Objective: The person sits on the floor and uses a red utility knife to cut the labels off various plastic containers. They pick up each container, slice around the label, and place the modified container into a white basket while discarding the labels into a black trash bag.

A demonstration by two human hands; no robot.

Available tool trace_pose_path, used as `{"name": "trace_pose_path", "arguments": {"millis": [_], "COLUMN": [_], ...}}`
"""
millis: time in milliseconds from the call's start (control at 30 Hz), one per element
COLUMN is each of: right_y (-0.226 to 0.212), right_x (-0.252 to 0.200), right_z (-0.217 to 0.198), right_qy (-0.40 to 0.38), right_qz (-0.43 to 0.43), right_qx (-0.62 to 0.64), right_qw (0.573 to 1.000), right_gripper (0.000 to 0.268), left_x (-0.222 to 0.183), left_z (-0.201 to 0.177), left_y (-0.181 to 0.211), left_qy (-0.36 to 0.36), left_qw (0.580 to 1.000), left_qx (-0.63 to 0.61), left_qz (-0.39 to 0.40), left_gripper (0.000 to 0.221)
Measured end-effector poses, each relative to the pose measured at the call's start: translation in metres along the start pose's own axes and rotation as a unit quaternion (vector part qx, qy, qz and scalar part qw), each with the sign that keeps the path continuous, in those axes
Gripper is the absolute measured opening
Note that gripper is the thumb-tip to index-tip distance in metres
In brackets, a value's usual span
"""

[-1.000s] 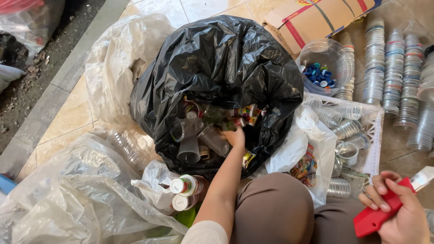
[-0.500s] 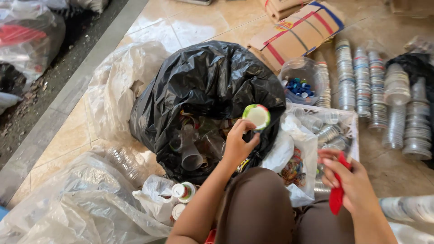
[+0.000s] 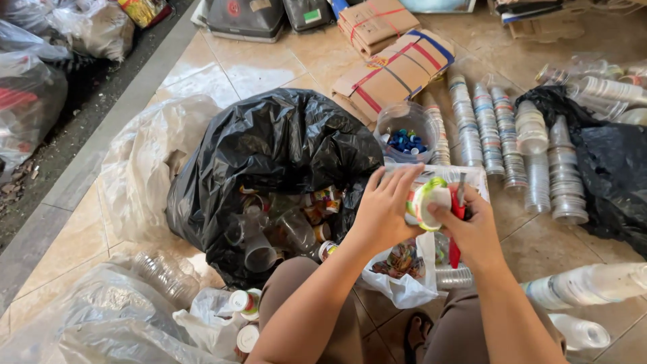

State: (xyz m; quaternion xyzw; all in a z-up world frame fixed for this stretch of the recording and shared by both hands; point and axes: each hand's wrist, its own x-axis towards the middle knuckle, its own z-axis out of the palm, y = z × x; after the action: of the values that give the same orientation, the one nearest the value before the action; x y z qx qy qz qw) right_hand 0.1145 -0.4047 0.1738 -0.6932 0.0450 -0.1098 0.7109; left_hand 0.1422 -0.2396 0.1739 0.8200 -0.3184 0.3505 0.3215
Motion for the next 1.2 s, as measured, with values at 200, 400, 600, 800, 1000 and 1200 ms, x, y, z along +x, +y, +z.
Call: {"name": "trace_pose_path", "arguments": {"millis": [200,400,600,800,1000,1200], "right_y": [0.018,0.011,0.028,0.015,-0.002,0.003], "right_x": [0.001,0.006,0.014,0.005,0.001,0.002], "right_z": [-0.027,-0.033,-0.068,-0.058,-0.035,-0.035], "right_qy": [0.054,0.072,0.021,-0.007,-0.044,-0.085], "right_qz": [-0.085,-0.11,-0.047,-0.02,-0.222,-0.252], "right_qx": [-0.358,-0.394,-0.25,-0.209,-0.199,-0.235], "right_qw": [0.928,0.91,0.967,0.978,0.954,0.935], "right_gripper": [0.028,0.026,0.012,0.027,0.029,0.017], "left_x": [-0.018,-0.022,-0.019,-0.016,-0.015,-0.013], "left_z": [0.037,0.062,0.043,0.015,0.0,-0.007], "left_y": [-0.008,-0.013,-0.006,-0.007,-0.004,0.009], "left_qy": [-0.015,-0.028,-0.042,-0.102,-0.192,-0.284], "left_qw": [1.0,0.999,0.99,0.977,0.961,0.908], "left_qx": [0.002,-0.024,-0.101,-0.151,-0.172,-0.269], "left_qz": [0.005,-0.012,-0.09,-0.11,-0.097,-0.15], "left_gripper": [0.048,0.053,0.069,0.071,0.067,0.056]}}
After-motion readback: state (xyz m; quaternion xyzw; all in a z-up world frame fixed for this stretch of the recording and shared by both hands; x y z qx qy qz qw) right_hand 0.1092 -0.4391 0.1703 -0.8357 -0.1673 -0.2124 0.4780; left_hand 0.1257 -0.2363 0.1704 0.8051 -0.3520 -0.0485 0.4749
